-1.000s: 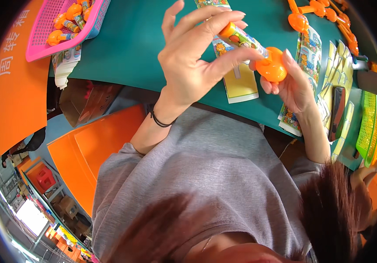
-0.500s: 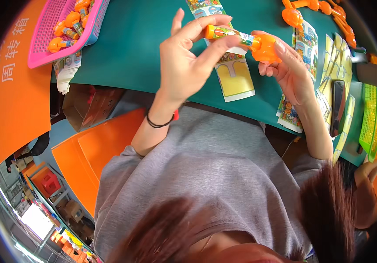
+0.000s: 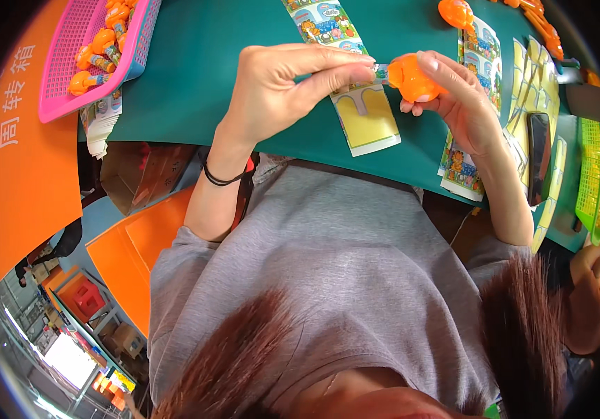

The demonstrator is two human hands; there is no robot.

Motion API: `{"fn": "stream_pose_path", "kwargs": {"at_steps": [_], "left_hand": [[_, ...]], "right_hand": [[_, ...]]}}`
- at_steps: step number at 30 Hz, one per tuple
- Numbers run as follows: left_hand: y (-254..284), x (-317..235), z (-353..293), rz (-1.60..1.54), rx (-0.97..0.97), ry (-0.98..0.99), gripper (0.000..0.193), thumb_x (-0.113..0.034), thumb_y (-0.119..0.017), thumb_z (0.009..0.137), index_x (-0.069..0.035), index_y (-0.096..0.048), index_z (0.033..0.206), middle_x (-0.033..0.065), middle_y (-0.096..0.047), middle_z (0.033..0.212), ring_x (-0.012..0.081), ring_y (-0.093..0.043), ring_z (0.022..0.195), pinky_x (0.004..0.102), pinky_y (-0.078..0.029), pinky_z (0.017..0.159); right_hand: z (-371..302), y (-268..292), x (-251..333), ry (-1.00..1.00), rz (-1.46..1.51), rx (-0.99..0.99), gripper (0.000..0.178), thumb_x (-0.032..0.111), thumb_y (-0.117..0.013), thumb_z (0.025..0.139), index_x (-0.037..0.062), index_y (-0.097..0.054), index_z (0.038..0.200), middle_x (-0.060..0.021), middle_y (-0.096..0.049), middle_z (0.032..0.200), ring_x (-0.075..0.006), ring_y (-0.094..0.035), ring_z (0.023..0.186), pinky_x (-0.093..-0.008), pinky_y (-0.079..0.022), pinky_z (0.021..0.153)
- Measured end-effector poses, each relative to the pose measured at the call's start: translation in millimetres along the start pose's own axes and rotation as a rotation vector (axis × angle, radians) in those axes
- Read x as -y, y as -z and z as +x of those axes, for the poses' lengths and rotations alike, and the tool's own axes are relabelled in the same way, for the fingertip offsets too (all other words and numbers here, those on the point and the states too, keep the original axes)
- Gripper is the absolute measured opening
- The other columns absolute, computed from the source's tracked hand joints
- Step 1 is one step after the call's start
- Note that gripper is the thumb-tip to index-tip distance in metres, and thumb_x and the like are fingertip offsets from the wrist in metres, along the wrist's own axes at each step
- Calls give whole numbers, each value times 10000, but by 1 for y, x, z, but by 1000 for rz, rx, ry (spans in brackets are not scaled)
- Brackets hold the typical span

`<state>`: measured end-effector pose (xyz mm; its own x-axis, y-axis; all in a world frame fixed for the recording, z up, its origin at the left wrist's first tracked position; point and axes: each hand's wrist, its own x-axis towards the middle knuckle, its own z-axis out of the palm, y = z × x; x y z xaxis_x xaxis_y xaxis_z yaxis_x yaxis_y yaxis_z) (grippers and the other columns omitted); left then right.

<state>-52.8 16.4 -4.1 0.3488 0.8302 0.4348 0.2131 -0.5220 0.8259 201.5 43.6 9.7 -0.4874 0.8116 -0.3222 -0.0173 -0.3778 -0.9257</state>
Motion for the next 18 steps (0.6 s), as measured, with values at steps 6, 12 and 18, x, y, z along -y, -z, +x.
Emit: {"fn": "stream_pose_path", "kwargs": {"at_steps": [6,12,18], "left_hand": [[-22,-10,-11,71,-10,166,276,-189,-735,871,-59,-728,1115,121,-729,851,161,-686,686,272,-527,620],[-8,-29,-33,-138,50,365,368,-116,-651,935,-54,-615,1296,113,-726,936,149,-689,758,260,-531,655],[139,-28,-41,598,-604,246,336,-219,-422,1063,6,-569,1264,102,-622,914,169,-577,818,283,-470,739]], "right_hand": [[0,-6,2,98,-247,-6,486,433,-618,928,-2,-649,1142,-76,-681,924,-119,-647,739,-236,-515,678],[5,-15,6,127,-305,71,552,445,-628,920,-16,-633,1223,-93,-696,1003,-142,-659,877,-284,-535,779],[-22,-46,12,643,-1117,288,851,305,-861,672,34,-484,1385,-150,-473,1434,-355,-399,1374,-492,-351,1118]]}}
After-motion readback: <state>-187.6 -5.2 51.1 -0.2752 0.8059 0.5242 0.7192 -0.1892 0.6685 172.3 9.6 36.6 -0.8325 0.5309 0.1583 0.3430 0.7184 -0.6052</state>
